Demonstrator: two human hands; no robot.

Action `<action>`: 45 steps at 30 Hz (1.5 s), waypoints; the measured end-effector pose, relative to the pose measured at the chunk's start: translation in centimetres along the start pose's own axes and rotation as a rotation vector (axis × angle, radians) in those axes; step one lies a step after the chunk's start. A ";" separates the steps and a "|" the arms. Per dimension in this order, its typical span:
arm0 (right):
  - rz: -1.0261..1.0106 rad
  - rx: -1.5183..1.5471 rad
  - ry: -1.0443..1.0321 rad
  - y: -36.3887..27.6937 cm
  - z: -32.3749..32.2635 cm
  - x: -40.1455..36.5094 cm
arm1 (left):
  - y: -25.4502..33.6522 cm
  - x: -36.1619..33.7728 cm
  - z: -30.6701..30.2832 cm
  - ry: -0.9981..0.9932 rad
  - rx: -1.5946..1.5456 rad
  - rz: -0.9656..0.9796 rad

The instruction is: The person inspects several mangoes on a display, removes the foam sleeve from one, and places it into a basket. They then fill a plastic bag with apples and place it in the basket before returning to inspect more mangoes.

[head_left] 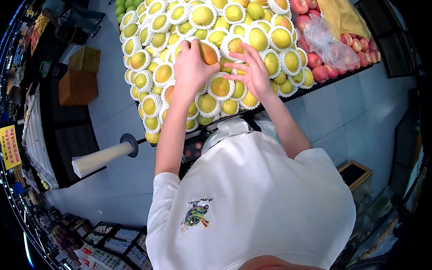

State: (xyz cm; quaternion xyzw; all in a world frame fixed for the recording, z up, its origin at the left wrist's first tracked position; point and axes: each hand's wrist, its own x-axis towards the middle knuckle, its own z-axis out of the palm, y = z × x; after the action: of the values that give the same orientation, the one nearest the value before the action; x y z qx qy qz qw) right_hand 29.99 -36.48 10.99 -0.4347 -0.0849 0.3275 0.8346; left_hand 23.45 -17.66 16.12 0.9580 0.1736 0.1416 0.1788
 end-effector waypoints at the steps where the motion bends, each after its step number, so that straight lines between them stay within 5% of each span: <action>1: -0.003 0.004 0.002 -0.1 -0.3 -0.1 | 0.2 0.3 0.5 -0.027 0.074 -0.001; 19: -0.049 0.005 0.061 2.0 -2.1 -0.9 | 0.2 1.4 2.3 -0.320 0.211 0.023; 25: -0.033 -0.036 0.055 2.2 -2.1 -0.9 | -1.8 1.0 2.8 -0.113 0.040 0.158; 37: -0.019 -0.099 0.042 2.5 -1.6 -0.3 | -4.5 0.4 2.3 -0.192 -0.144 0.225; 40: -0.060 -0.203 -0.018 1.9 -1.9 2.6 | -5.6 -0.2 2.2 -0.220 -0.194 0.193; 42: -0.399 -0.790 -0.171 0.8 -1.1 6.3 | -5.2 -0.5 2.1 -0.218 -0.206 0.165; 43: -0.402 -0.793 -0.172 0.2 -0.4 7.4 | -5.0 -0.6 1.9 -0.220 -0.216 0.136; 45: -0.725 -1.443 -0.269 -0.7 1.3 9.5 | -5.4 -0.7 2.6 -0.172 -0.216 0.170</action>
State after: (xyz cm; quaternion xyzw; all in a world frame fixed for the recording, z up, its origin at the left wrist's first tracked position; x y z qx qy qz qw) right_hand 37.06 -29.95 10.96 -0.7673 -0.5096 -0.0485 0.3861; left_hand 22.13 -13.98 11.55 0.9531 0.0599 0.0915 0.2823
